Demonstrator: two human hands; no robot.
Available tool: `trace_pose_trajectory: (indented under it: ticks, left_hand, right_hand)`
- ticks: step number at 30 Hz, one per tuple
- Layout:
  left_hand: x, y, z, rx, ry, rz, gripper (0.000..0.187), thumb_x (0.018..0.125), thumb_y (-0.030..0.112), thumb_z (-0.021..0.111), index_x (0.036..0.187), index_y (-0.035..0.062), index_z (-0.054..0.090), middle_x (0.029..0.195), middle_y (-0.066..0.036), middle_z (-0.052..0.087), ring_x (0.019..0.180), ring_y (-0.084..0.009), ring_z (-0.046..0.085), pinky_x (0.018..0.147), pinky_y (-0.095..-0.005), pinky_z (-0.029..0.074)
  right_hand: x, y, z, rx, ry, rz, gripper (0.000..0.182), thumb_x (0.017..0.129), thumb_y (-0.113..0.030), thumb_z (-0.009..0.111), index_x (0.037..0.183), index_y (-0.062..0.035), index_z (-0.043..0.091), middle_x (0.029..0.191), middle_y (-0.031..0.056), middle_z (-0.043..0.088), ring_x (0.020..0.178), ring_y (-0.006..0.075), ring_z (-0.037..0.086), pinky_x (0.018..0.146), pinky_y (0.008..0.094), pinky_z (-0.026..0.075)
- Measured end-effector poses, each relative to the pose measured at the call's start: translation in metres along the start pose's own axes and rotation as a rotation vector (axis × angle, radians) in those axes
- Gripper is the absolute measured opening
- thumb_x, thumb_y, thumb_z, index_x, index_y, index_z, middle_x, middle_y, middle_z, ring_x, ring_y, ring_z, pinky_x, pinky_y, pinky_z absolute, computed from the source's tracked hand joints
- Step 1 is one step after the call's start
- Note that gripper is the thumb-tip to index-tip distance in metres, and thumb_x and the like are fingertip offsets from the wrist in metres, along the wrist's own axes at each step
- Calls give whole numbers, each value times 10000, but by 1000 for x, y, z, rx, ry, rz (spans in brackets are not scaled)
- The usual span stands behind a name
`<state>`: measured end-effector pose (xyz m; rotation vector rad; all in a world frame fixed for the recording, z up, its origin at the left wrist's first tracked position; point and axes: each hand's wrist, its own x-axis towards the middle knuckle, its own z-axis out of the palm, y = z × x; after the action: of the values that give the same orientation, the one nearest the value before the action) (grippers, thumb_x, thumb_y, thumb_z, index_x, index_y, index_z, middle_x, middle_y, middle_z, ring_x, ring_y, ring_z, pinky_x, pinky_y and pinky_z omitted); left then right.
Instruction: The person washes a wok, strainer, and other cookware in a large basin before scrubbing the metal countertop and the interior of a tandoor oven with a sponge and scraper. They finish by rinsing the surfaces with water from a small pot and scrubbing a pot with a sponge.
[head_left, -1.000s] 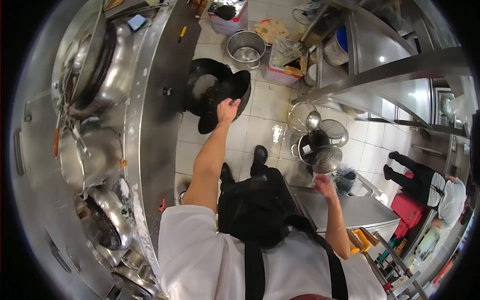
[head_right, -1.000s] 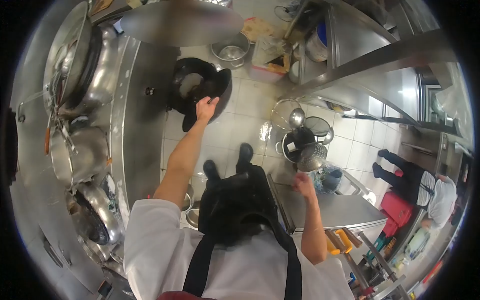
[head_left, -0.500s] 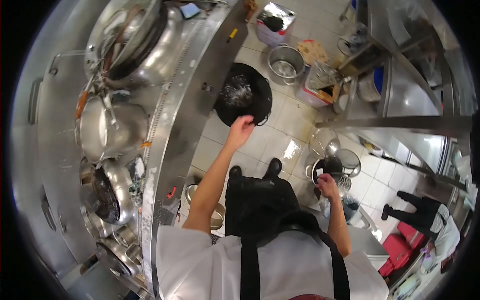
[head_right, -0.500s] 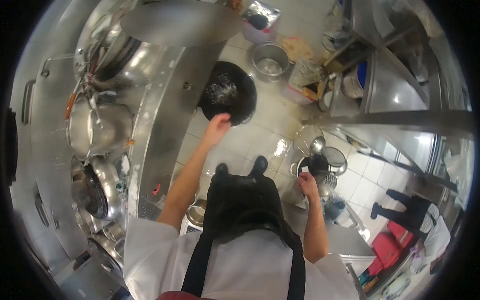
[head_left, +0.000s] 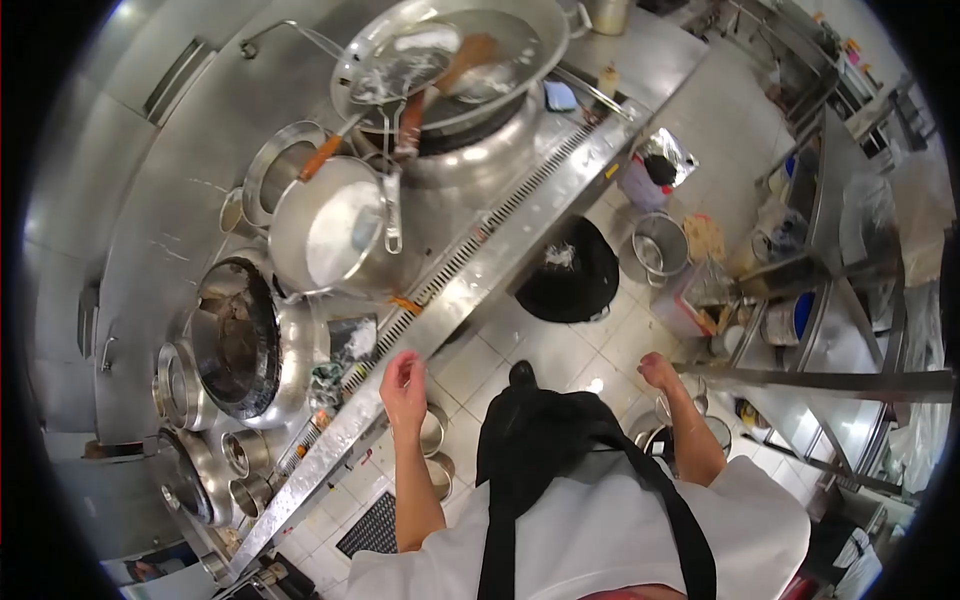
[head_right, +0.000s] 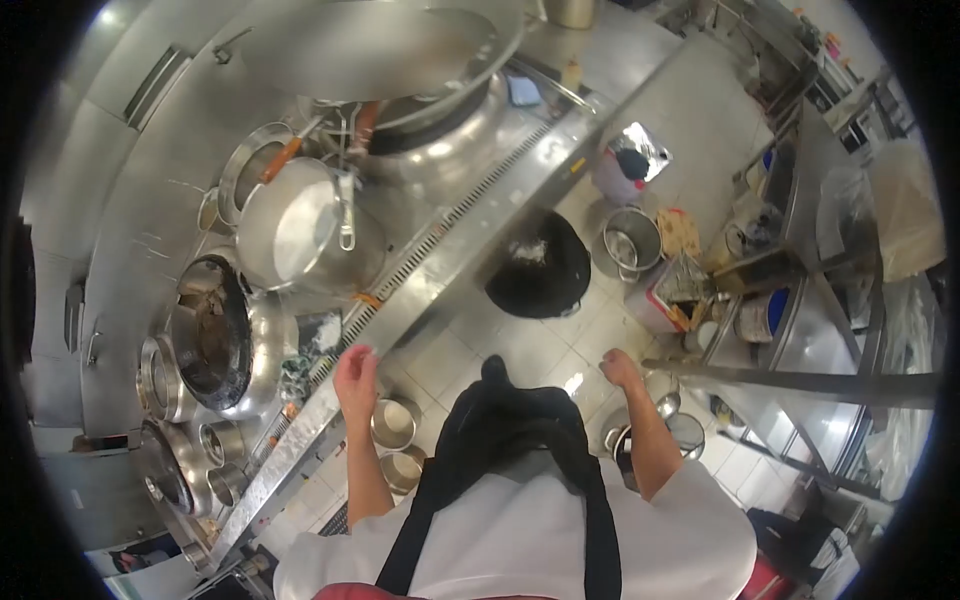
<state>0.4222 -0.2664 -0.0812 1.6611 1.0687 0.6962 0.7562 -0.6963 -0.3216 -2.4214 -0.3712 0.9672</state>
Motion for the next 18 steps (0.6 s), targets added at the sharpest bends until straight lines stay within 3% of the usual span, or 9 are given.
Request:
trace_pose_trajectory:
  ticks: [3,4,6,7,10,14,15,17,18]
  left_hand:
    - [50,75,-1,-70,68,255,195,927,40,653,1113,-20,651,1047,-81,662,922,-132,622,827,-273,506]
    - [65,104,0,-126,76,326,194,923,31,656,1109,-23,653,1046,-84,657,924,-134,622,830,-274,505]
    - [100,151,-2,-121,76,468,210,915,5,649,1123,-25,649,1048,-94,643,921,-143,628,835,-274,503]
    - [117,174,-2,-144,58,505,234,914,-3,635,1147,-23,639,1046,-98,641,923,-159,637,841,-284,508]
    - [175,216,6,-112,10,589,271,907,-3,623,1177,-31,624,1073,-116,650,949,-177,653,860,-296,518]
    - [250,249,34,11,-97,587,321,897,36,636,1209,-37,612,1128,-150,658,1008,-210,669,894,-319,525]
    - [278,246,45,59,-117,590,343,894,55,640,1223,-36,608,1148,-160,659,1036,-225,669,909,-328,524]
    - [334,230,64,107,-169,498,496,885,176,697,1307,-41,552,1236,-210,631,1115,-278,650,953,-368,514]
    - [358,224,74,114,-172,504,496,885,176,697,1307,-41,552,1236,-210,631,1115,-278,650,953,-368,514]
  right_hand:
    - [10,-153,-29,-174,284,-253,274,809,-150,640,1041,-9,673,1018,240,689,1037,410,650,901,459,515]
    - [9,-220,-44,-166,407,-504,238,827,-98,640,1048,-12,657,1003,222,689,999,407,655,872,445,518]
    - [23,-340,-71,127,414,-803,220,886,-79,614,1095,-12,629,1034,204,675,989,378,647,856,424,510]
    - [26,-396,-91,196,319,-820,240,898,-80,605,1129,-17,625,1063,208,672,1022,383,643,897,417,509]
    - [91,-523,-136,127,551,-1142,371,861,-75,620,1232,-51,602,1200,213,632,1176,402,566,1031,455,439]
    - [190,-634,-168,-339,754,-1145,400,879,-220,621,1232,-32,608,1201,220,630,1159,382,580,997,455,466]
    - [206,-661,-184,-321,769,-1144,400,879,-220,621,1232,-32,608,1201,220,630,1159,382,580,997,455,466]
    - [233,-696,-213,-302,86,-775,398,873,-323,664,1129,-17,664,1113,181,676,1018,310,645,918,427,500]
    - [263,-707,-228,-293,90,-776,398,873,-323,664,1129,-17,664,1113,181,676,1018,310,645,918,427,500]
